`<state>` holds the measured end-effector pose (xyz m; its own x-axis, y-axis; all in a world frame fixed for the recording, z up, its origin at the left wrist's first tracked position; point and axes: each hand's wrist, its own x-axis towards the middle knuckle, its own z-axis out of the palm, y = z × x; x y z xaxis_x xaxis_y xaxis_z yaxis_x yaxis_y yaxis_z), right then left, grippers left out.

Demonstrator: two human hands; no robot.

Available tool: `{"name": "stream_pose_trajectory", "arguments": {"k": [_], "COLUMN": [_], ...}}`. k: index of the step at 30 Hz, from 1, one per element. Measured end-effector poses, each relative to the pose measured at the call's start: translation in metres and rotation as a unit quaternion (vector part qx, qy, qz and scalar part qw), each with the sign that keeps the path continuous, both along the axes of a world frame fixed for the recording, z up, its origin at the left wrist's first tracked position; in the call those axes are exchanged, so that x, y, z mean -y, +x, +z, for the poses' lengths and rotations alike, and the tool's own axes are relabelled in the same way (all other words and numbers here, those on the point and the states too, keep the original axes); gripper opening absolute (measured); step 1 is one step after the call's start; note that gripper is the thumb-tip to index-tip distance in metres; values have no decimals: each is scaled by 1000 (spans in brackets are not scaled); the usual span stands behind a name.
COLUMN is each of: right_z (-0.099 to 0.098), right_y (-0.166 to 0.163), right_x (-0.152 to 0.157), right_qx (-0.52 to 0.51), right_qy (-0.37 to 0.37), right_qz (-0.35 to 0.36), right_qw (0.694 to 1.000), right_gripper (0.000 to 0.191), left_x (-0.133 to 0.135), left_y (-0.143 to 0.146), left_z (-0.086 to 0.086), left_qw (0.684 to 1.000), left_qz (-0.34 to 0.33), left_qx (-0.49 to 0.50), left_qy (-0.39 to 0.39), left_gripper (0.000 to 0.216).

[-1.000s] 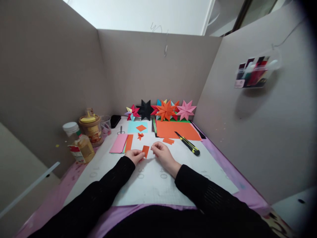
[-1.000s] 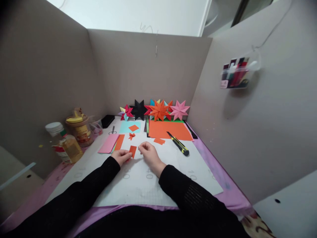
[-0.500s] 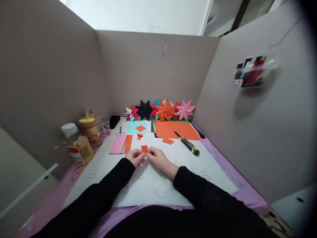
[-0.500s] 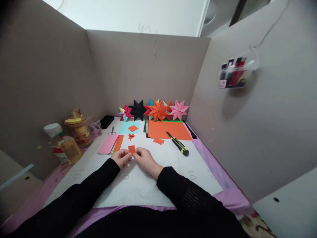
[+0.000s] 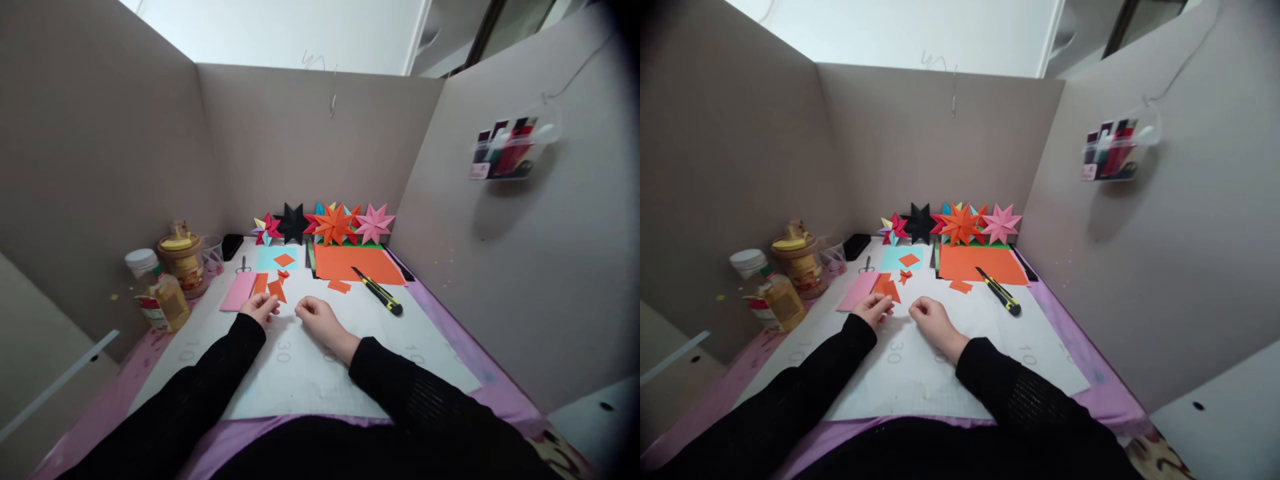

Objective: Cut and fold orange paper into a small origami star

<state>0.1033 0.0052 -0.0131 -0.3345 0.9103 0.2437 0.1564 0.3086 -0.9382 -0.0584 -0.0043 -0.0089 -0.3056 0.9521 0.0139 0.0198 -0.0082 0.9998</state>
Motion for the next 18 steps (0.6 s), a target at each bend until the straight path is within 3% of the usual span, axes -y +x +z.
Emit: {"name": "stream_pose_trajectory", "arguments": {"k": [7, 15, 18], "right_z": [2, 4, 3], "right_y": [-1, 2, 2], "right_x": [3, 1, 0], "right_qx": [6, 34, 27], "right_qy": [13, 16, -3], "right_qz": [19, 17, 13], "right_qw": [1000, 999, 1000], "right_gripper": [17, 18, 19], "left_x": [8, 10, 9], "left_y": [14, 12, 11], "left_z": [-7, -6, -6], "left_qw": [992, 988, 990], "left_qz": [-101, -80, -77], "left_qx": [-75, -114, -103], "left_qy": [-2, 66, 54], "left_gripper": [32, 36, 35]}}
